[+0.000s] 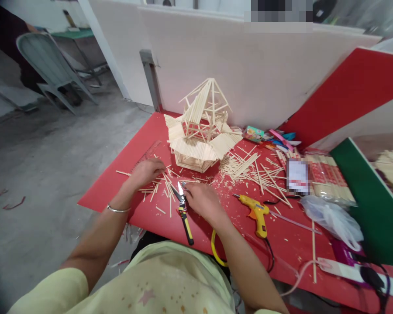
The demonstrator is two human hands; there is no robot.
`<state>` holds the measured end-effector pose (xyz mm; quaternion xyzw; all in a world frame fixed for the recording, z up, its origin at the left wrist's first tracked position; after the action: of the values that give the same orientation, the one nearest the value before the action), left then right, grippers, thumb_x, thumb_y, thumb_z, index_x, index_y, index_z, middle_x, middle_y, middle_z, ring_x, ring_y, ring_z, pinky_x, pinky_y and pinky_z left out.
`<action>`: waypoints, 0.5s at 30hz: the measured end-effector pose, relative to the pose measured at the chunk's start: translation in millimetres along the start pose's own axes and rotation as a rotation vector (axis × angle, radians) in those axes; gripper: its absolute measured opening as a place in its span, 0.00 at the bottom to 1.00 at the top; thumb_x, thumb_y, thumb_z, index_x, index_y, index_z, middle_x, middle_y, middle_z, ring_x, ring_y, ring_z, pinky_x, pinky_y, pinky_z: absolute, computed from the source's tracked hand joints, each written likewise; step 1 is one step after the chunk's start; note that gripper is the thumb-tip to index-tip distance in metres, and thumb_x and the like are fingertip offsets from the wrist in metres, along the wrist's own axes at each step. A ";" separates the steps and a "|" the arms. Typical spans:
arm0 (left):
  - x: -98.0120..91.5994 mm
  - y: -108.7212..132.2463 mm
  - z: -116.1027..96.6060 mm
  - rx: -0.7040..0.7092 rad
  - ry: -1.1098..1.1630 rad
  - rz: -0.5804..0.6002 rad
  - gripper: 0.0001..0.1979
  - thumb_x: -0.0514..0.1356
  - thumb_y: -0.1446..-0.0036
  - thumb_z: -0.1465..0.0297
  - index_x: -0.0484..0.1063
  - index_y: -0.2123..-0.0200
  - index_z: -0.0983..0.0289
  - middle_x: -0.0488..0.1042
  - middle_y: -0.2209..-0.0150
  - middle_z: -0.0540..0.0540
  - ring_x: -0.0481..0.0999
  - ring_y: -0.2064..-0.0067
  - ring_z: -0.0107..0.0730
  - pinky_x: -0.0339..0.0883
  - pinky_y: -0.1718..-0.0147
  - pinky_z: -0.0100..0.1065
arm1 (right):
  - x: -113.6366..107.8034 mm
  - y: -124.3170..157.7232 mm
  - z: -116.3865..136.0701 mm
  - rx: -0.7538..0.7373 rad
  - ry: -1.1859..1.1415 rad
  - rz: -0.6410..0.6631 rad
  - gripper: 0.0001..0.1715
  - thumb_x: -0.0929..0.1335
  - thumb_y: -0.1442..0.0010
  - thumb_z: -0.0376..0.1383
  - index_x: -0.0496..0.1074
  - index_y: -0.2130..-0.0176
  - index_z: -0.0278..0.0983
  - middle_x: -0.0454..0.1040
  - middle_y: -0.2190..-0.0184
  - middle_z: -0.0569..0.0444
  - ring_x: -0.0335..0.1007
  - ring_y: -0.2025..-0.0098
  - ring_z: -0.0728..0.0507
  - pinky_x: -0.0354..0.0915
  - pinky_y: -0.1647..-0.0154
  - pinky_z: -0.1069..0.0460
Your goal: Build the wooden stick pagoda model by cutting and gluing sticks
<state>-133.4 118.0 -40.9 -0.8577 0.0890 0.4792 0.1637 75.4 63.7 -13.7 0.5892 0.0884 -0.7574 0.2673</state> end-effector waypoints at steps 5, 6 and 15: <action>16.8 -10.6 -18.9 0.229 -0.238 0.203 0.07 0.59 0.43 0.73 0.76 0.72 0.63 0.75 0.70 0.58 0.74 0.62 0.37 0.63 0.64 0.32 | 4.9 -6.6 14.4 -0.018 -0.010 0.023 0.21 0.58 0.32 0.46 0.75 0.53 0.43 0.79 0.55 0.51 0.73 0.53 0.42 0.59 0.57 0.52; 19.5 -11.8 -22.2 0.268 -0.267 0.229 0.07 0.59 0.43 0.73 0.76 0.72 0.64 0.74 0.70 0.58 0.73 0.62 0.37 0.63 0.64 0.32 | 5.7 -7.6 16.1 -0.018 -0.012 0.026 0.21 0.58 0.32 0.46 0.75 0.53 0.43 0.79 0.55 0.51 0.73 0.53 0.42 0.59 0.56 0.52; 17.3 -5.8 -29.1 0.391 -0.330 0.217 0.07 0.55 0.40 0.76 0.74 0.66 0.66 0.74 0.67 0.60 0.73 0.63 0.37 0.65 0.61 0.35 | 9.2 -2.6 13.7 0.000 -0.030 0.014 0.21 0.58 0.31 0.45 0.74 0.49 0.43 0.78 0.52 0.50 0.71 0.49 0.43 0.59 0.54 0.53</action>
<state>-99.5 112.9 -40.3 -0.7056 0.2432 0.6009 0.2863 61.0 56.9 -18.9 0.5785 0.0804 -0.7641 0.2740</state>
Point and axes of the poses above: each hand's wrist, its own y-axis away from the middle knuckle, its own x-axis out of the palm, z = x × y, the point moved 7 cm from there along -y, towards the middle knuckle
